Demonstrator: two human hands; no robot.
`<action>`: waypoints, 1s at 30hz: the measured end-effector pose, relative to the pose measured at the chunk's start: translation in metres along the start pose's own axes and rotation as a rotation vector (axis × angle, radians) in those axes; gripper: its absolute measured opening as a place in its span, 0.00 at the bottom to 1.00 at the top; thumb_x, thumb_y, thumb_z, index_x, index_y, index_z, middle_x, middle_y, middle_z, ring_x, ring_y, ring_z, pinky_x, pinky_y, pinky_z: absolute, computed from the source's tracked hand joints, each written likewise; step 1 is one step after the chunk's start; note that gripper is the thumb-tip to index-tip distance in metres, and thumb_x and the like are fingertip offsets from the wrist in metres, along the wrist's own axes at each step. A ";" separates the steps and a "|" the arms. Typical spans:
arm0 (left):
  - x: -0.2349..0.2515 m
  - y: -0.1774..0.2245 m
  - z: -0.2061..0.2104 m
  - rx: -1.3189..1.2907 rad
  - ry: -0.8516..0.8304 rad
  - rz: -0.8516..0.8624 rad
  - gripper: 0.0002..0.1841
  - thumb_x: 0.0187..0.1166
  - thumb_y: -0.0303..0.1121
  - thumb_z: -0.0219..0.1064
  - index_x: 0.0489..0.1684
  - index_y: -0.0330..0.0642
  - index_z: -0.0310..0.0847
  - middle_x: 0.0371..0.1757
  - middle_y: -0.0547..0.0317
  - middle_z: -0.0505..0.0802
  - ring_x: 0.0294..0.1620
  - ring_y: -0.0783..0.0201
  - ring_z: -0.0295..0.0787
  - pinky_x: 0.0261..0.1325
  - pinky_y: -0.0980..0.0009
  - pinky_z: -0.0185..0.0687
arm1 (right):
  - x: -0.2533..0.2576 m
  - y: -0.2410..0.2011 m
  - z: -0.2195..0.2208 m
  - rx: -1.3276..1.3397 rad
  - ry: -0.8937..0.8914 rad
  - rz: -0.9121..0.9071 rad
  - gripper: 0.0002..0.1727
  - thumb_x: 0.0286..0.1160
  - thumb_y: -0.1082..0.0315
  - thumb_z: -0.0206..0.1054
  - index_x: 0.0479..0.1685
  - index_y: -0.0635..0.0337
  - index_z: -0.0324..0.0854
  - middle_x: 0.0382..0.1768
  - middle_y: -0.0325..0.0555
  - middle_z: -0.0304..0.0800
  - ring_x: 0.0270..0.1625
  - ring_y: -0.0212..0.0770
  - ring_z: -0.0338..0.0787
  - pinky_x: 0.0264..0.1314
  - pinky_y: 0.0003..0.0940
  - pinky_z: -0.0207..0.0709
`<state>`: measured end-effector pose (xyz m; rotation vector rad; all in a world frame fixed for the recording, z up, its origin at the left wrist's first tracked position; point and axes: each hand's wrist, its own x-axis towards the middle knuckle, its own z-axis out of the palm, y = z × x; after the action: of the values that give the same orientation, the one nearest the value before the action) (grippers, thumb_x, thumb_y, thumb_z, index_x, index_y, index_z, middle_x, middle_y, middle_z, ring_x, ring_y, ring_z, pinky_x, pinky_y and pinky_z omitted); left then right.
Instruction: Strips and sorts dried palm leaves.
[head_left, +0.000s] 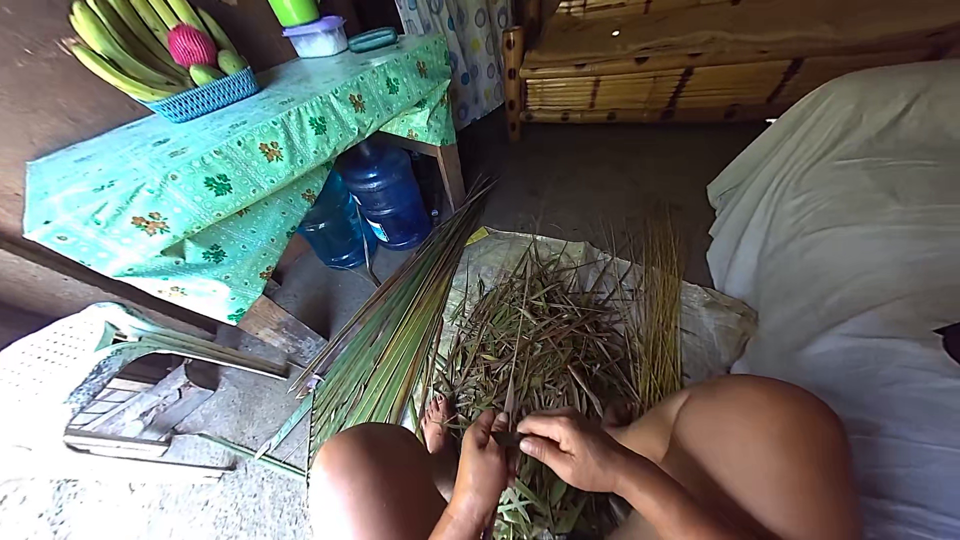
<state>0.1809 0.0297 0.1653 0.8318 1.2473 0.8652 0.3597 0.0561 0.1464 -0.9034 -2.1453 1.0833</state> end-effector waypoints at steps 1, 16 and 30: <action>-0.001 -0.001 -0.001 -0.014 -0.016 0.006 0.14 0.93 0.30 0.43 0.40 0.40 0.73 0.13 0.67 0.77 0.09 0.77 0.69 0.14 0.82 0.68 | 0.001 0.004 -0.001 -0.021 0.021 -0.005 0.18 0.85 0.62 0.57 0.40 0.66 0.89 0.31 0.51 0.91 0.35 0.39 0.89 0.41 0.35 0.82; -0.004 -0.008 -0.002 -0.038 -0.061 0.006 0.15 0.93 0.31 0.45 0.32 0.44 0.72 0.10 0.70 0.70 0.07 0.78 0.61 0.12 0.82 0.58 | 0.011 0.016 -0.021 -0.282 0.204 0.124 0.19 0.85 0.60 0.57 0.45 0.66 0.90 0.39 0.55 0.94 0.41 0.50 0.94 0.47 0.50 0.87; 0.001 0.001 0.001 -0.010 0.001 -0.014 0.15 0.94 0.32 0.46 0.35 0.42 0.73 0.13 0.68 0.73 0.08 0.77 0.63 0.13 0.81 0.62 | 0.000 -0.004 0.000 0.026 -0.030 -0.024 0.17 0.84 0.63 0.58 0.37 0.67 0.88 0.27 0.50 0.88 0.31 0.37 0.86 0.37 0.33 0.79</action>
<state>0.1817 0.0308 0.1656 0.8140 1.2477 0.8597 0.3589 0.0543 0.1501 -0.8522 -2.1555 1.1168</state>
